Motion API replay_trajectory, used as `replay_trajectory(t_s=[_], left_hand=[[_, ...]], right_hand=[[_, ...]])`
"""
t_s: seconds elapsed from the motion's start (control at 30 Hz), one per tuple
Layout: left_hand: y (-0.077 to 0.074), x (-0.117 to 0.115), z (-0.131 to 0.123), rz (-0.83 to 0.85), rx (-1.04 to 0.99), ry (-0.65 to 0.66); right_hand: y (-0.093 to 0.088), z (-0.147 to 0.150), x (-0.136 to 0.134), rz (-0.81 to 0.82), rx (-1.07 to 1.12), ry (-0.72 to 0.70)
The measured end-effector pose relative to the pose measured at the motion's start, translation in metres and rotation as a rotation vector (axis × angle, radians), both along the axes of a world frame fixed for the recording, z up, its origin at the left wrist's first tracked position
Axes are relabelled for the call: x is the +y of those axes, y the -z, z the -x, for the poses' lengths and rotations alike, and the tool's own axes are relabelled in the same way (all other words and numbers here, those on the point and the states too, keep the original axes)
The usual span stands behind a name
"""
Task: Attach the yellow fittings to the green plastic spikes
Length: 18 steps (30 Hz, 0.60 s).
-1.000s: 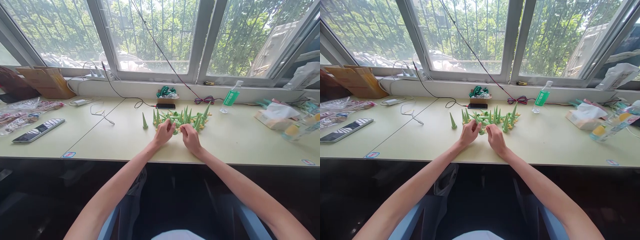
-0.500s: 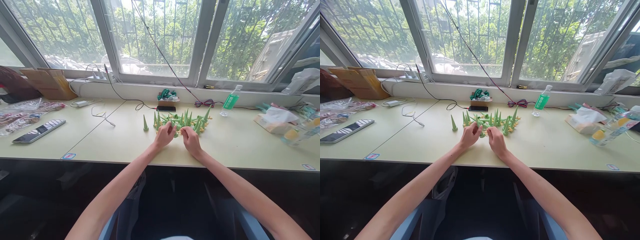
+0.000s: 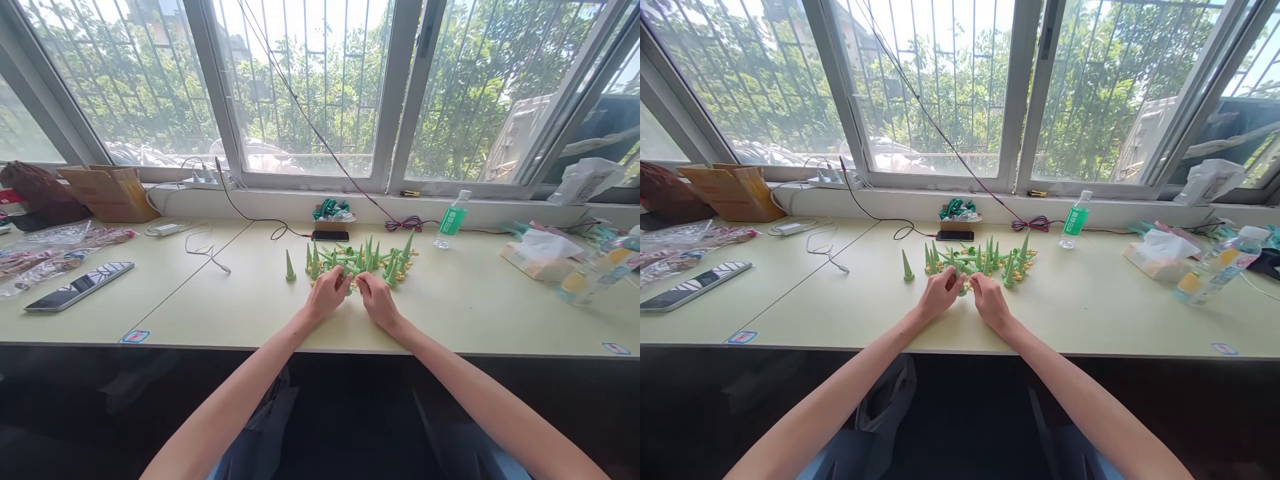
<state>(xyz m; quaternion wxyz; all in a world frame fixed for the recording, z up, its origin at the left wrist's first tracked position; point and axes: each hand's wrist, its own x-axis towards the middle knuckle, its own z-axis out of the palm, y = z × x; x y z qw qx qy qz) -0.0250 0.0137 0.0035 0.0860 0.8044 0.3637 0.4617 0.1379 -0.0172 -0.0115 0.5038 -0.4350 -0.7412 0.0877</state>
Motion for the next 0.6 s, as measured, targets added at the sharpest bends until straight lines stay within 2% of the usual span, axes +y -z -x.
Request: replay_trajectory(t_s=[0.27,0.6], left_hand=[[-0.0012,-0.0044,0.0006,0.028,0.055,0.067],[0.0018,0.0008,-0.0003,0.068,0.052,0.041]], right_hand=[[0.0012,-0.0024,0.0017,-0.001,0.019,0.032],[0.0035,-0.0015,0.0039,0.017,0.036,0.031]])
